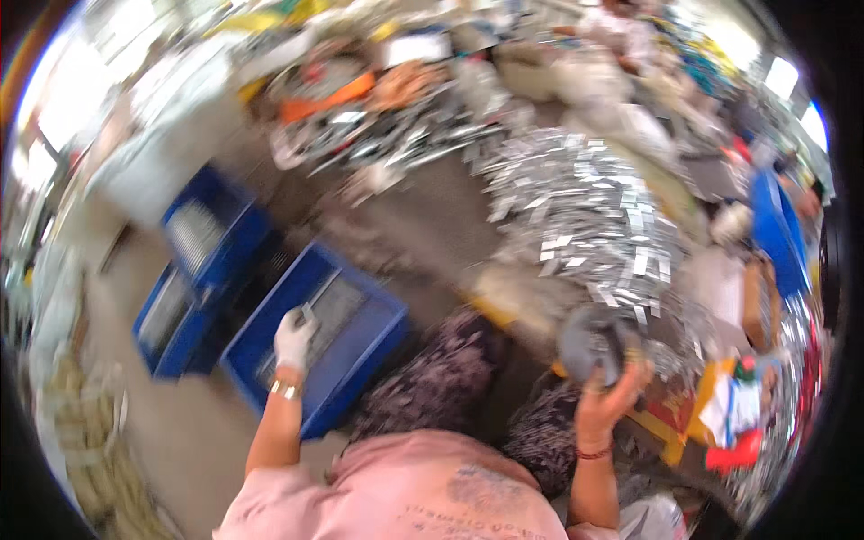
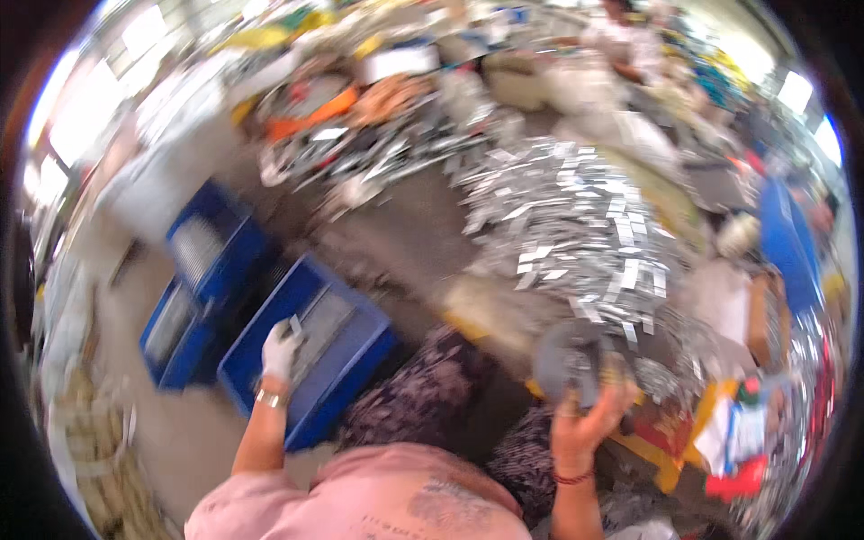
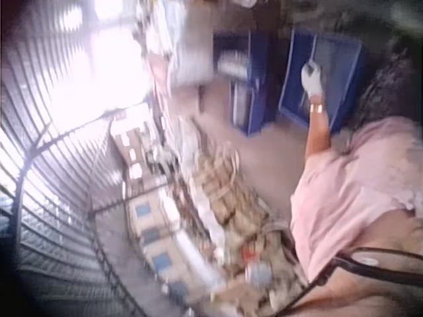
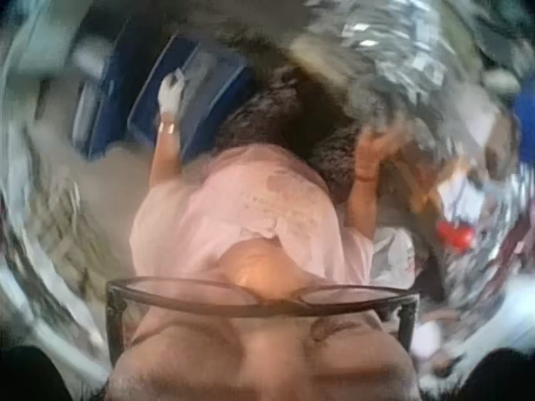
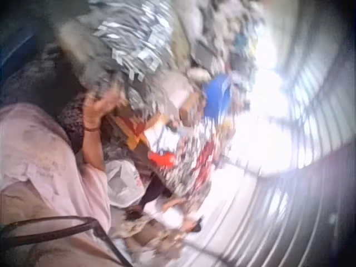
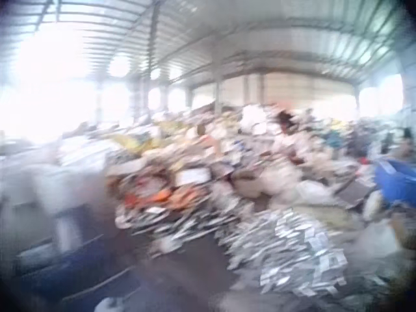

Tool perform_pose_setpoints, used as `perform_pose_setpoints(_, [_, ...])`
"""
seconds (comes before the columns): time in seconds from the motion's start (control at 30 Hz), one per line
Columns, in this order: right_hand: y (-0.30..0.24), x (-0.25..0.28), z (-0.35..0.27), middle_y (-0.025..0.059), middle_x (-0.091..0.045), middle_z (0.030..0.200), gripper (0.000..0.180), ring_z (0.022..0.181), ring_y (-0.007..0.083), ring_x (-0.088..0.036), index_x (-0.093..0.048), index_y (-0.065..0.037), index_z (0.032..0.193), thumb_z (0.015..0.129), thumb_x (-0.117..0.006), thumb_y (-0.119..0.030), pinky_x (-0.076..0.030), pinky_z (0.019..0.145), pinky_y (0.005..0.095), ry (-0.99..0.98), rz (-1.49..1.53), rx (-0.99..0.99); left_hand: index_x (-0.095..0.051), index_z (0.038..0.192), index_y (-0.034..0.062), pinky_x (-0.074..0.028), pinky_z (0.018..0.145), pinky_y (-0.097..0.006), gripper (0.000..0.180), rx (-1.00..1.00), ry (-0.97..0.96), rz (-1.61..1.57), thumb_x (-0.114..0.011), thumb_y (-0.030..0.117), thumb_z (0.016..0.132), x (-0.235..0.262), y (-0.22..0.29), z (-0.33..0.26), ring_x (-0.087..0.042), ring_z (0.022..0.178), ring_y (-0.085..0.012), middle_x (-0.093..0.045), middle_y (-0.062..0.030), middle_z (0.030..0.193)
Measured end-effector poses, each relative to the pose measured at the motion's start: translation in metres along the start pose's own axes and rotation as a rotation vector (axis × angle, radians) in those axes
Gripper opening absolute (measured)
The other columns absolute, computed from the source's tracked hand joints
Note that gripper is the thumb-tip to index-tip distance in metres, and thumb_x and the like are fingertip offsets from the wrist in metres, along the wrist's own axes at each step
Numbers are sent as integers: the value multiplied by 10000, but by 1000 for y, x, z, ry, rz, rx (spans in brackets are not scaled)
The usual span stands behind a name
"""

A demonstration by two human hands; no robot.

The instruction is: The person assembles metal rods by fitting small metal pieces onto each rod and securing them on a metal anvil using a hand tool. The person then places the assembled rods into a blue plastic bin.

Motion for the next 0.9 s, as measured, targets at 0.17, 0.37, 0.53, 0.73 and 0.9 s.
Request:
perform_pose_setpoints(0.17, [33, 1, -11, 290, -555, 1507, 593, 1396, 465, -505, -516, 106, 1480, 1094, -657, -321, -345, 1208, 561, 72, 31, 28, -647, 1408, -4, -566, 641, -313, 598, 366, 37, -63, -848, 121, 859, 13, -67, -10, -691, 787, -137, -759, -96, 1107])
perform_pose_setpoints(0.37, [42, -2, -15, 276, -557, 1511, 553, 1405, 433, -514, -500, 109, 1505, 1093, -658, -224, -363, 1203, 535, 39, 62, -22, -667, 1374, -22, -604, 840, -367, 608, 334, 141, 31, -838, 145, 816, 11, -116, 5, -751, 989, -252, -764, -165, 1170])
perform_pose_setpoints(0.53, [41, -1, -12, 273, -544, 1525, 536, 1398, 404, -531, -494, 100, 1514, 1088, -652, -183, -371, 1206, 501, 33, 95, -51, -707, 1325, -6, -562, 1051, -381, 558, 340, 211, 94, -799, 164, 802, 12, -105, 34, -738, 1179, -319, -765, -202, 1255])
perform_pose_setpoints(0.73, [37, 2, -11, 271, -575, 1497, 571, 1411, 440, -519, -508, 107, 1501, 1098, -649, -273, -346, 1220, 532, 88, 113, -33, -736, 1277, 28, -552, 1074, -426, 497, 370, 201, 278, -820, 247, 838, 11, -88, 50, -716, 1231, -371, -767, -213, 1260])
perform_pose_setpoints(0.9, [18, 3, -11, 281, -587, 1494, 603, 1392, 478, -512, -532, 101, 1469, 1102, -625, -367, -334, 1214, 574, 50, -31, -1, -712, 1296, 42, -533, 1059, -473, 486, 200, 258, 471, -770, 359, 933, 12, -47, 29, -685, 1246, -434, -744, -247, 1269])
Point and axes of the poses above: each hand's wrist, its own z-axis towards the middle knuckle, its own x-axis out of the back of the hand, y = z × x, the point moved 7 cm from there along z, towards the middle knuckle
